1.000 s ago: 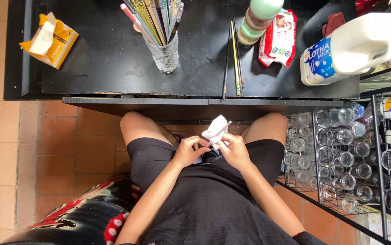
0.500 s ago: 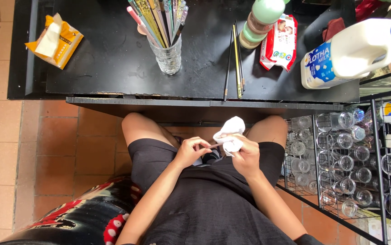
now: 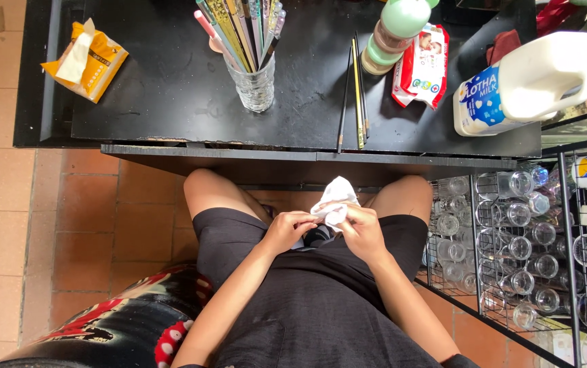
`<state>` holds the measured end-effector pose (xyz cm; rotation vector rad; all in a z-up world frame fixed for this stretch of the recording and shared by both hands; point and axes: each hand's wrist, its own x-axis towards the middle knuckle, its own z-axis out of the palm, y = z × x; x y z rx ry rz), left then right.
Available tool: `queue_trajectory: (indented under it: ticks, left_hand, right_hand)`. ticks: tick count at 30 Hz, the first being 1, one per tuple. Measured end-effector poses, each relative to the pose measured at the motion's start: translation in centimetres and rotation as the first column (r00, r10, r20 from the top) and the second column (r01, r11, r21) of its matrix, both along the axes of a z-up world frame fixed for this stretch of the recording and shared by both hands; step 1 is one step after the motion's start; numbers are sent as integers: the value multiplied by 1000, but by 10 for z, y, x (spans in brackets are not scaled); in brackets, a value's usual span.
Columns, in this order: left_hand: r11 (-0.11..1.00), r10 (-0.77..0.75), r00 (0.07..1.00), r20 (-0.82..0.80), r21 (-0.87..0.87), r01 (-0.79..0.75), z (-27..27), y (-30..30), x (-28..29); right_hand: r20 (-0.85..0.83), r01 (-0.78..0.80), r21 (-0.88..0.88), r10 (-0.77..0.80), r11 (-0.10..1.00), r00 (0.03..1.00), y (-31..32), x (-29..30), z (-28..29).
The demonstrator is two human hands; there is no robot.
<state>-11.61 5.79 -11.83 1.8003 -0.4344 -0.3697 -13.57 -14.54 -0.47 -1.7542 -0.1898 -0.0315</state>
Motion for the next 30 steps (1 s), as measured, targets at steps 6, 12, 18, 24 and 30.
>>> queue_trajectory:
  ticks: [6,12,18,24,30]
  left_hand:
    - [999,33,998,-62,-4,-34,0,0,2]
    - [986,148,989,-6,-72,-148,22,11,-12]
    - [955,293,952,83,-62,-289,52,30,-43]
    - [819,574,788,223,-132,-559,34,50,-94]
    - [751,660,715,228,-191,-632,21,46,-113]
  right_hand:
    - [51,28,-87,-24,996,998,3,-3,-7]
    - [148,-34,-113,51,993,988,23,10,52]
    - [276,-251,-148,284,957,918,57,22,75]
    - [386,-489,-122,495,864,778,98,17,113]
    - [205,-540,-251,589,803,781,115,12,123]
